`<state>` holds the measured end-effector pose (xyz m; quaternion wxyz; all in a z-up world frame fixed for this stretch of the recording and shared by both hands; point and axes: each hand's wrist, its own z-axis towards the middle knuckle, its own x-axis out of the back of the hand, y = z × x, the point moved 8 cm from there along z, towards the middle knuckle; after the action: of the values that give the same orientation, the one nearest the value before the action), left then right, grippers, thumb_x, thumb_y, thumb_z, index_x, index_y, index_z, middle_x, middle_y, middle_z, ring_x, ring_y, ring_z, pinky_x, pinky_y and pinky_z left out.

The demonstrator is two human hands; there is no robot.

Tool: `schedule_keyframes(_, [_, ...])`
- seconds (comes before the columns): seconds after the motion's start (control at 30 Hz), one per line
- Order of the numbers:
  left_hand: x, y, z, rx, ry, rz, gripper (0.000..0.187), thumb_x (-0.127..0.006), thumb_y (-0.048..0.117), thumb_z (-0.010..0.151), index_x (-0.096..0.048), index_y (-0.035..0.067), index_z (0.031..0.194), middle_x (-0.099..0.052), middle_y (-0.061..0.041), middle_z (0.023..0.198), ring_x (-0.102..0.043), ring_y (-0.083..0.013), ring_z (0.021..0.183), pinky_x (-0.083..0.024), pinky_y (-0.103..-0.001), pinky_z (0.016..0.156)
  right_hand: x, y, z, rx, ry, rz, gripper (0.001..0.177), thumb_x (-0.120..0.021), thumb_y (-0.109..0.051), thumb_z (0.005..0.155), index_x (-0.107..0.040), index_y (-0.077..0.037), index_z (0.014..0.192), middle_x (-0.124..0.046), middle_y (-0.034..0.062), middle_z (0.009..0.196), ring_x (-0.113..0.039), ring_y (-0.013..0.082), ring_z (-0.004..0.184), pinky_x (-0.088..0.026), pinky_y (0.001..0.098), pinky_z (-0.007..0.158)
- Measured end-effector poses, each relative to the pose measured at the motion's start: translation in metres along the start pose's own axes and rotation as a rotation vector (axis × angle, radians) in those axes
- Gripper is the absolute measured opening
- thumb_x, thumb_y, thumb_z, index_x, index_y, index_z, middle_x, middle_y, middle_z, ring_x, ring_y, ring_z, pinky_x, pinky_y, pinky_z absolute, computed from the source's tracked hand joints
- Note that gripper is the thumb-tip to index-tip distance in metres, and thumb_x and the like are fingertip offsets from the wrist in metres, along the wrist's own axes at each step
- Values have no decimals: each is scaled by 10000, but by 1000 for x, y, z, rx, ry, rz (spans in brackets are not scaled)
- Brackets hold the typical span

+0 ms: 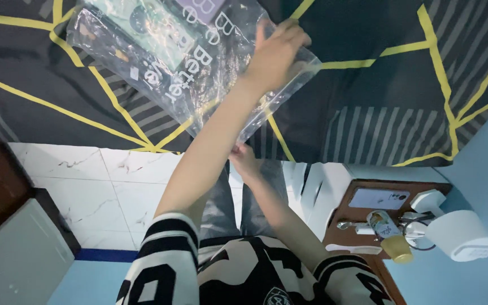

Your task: The person places several phone cases into a large plastic bag, then takes the bag and a small cardboard box and places them inside a cabinet.

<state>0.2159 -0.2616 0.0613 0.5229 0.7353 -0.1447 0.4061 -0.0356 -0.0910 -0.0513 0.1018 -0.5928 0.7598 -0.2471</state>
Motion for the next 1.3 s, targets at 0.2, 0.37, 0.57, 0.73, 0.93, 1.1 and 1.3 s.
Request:
schedule_keyframes(0.2, [67, -30, -128, 182, 489, -230, 369, -553, 158, 1021, -558, 156, 1390, -588, -12, 1444, -507, -234, 1431, -259, -546, 1225, 42, -81, -3, -154, -109, 390, 516, -791, -357, 769, -651, -143, 1217, -744, 4, 1103, -701, 176, 1043, -533, 403, 1074])
schedule_keyframes(0.37, [56, -98, -291, 588, 903, -93, 637, -723, 54, 902, -435, 11, 1468, -429, -221, 1429, -391, -431, 1384, -245, -536, 1183, 110, -97, 46, 154, 382, 666, 286, -796, -128, 871, -624, -37, 1081, -650, 114, 858, -685, 170, 735, -577, 259, 727])
schedule_keyframes(0.57, [-21, -192, -331, 1079, 962, -1404, 849, -692, 553, 1042, -370, -88, 1495, -405, -380, 1494, -470, -501, 1402, -326, -587, 1200, 97, -126, 29, 55, 347, 727, 391, -801, -183, 949, -515, -81, 1194, -661, 102, 1039, -751, 276, 922, -609, 434, 910])
schedule_keyframes(0.73, [-26, -207, -318, 1156, 830, -1447, 748, -879, 437, 874, -476, 71, 1387, -562, -148, 1244, -650, -298, 1074, -533, -471, 870, 77, -84, 47, -20, 265, 869, 297, -824, -89, 898, -631, -34, 1118, -701, 129, 1000, -764, 267, 896, -631, 393, 853])
schedule_keyframes(0.93, [-18, -198, -322, 1201, 733, -1266, 705, -940, 316, 821, -479, 87, 1301, -566, -107, 1150, -643, -190, 906, -559, -285, 672, 70, -132, 27, 134, 227, 973, 200, -780, -21, 908, -719, -74, 1091, -753, 176, 1069, -755, 328, 999, -631, 450, 870])
schedule_keyframes(1.1, [-20, -239, -329, 1154, 763, -1081, 848, -998, 348, 754, -418, 111, 1325, -553, -97, 1166, -616, -176, 912, -566, -301, 737, 33, -233, 19, 350, 290, 772, 789, -889, -158, 928, -367, 83, 1469, -567, 325, 1398, -507, 415, 1381, -392, 562, 1168])
schedule_keyframes(1.3, [49, -272, -345, 908, 980, -1096, 450, -682, 202, 961, -461, 142, 1348, -499, -19, 1096, -540, -104, 990, -459, -248, 901, -40, -333, 10, 697, 52, 181, 683, -321, -663, 1051, -668, -162, 1361, -266, 14, 1644, -131, 185, 1593, -81, 492, 1315])
